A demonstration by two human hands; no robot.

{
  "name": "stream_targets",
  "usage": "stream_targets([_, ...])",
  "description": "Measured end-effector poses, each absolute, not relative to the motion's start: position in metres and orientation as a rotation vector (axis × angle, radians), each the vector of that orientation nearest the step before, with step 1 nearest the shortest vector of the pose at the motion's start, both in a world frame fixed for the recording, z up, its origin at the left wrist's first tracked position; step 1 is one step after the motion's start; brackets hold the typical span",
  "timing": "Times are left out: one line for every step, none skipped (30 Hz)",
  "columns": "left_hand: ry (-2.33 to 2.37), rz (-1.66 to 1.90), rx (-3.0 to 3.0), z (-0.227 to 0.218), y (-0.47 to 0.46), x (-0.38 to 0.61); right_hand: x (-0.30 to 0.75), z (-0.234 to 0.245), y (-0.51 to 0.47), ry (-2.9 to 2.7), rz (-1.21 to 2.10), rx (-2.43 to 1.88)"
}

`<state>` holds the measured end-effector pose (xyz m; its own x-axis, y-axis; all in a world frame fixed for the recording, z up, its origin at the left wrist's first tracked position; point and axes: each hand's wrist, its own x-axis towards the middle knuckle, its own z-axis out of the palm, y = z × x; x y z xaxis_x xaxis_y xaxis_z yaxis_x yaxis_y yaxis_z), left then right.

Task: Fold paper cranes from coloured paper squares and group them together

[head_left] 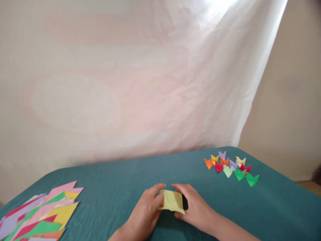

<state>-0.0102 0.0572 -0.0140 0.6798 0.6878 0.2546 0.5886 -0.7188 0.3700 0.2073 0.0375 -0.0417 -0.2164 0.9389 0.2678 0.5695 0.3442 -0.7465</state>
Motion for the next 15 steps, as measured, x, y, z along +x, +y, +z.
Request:
stream_targets([1.02,0.572,2.653,-0.014,0.058,-0.011,0.207,-0.041,0.038,-1.856,0.699,-1.317])
stream_targets([1.022,0.593,2.659,-0.015,0.058,-0.011,0.206,-0.04,0.038,-1.802,0.747,-1.307])
stream_targets([1.027,0.617,2.656,-0.015,0.058,-0.011,0.205,-0.039,0.038,-1.738,0.8,-1.291])
stream_targets([1.033,0.641,2.647,-0.016,0.059,-0.011,0.203,-0.037,0.037,-1.679,0.854,-1.267])
stream_targets([1.04,0.664,2.632,-0.017,0.059,-0.011,0.202,-0.036,0.037,-1.628,0.898,-1.238])
stream_targets([1.042,0.681,2.616,-0.018,0.059,-0.011,0.2,-0.034,0.037,-1.589,0.925,-1.21])
stream_targets([1.041,0.695,2.599,-0.019,0.059,-0.011,0.199,-0.033,0.037,-1.565,0.937,-1.185])
stream_targets([1.037,0.708,2.579,-0.019,0.059,-0.01,0.198,-0.033,0.036,-1.552,0.933,-1.165])
stream_targets([1.031,0.722,2.556,-0.018,0.059,-0.01,0.197,-0.032,0.036,-1.552,0.913,-1.149])
stream_targets([1.02,0.732,2.533,-0.017,0.058,-0.01,0.197,-0.033,0.036,-1.568,0.881,-1.135])
stream_targets([1.006,0.742,2.51,-0.016,0.058,-0.01,0.198,-0.033,0.036,-1.599,0.841,-1.117])
stream_targets([0.994,0.756,2.483,-0.013,0.057,-0.009,0.198,-0.034,0.036,-1.64,0.797,-1.099])
stream_targets([0.982,0.77,2.453,-0.011,0.056,-0.008,0.199,-0.034,0.037,-1.683,0.755,-1.082])
stream_targets([0.976,0.792,2.416,-0.008,0.055,-0.007,0.2,-0.035,0.037,-1.719,0.716,-1.07])
stream_targets([0.983,0.827,2.366,-0.007,0.055,-0.006,0.201,-0.036,0.037,-1.745,0.69,-1.067])
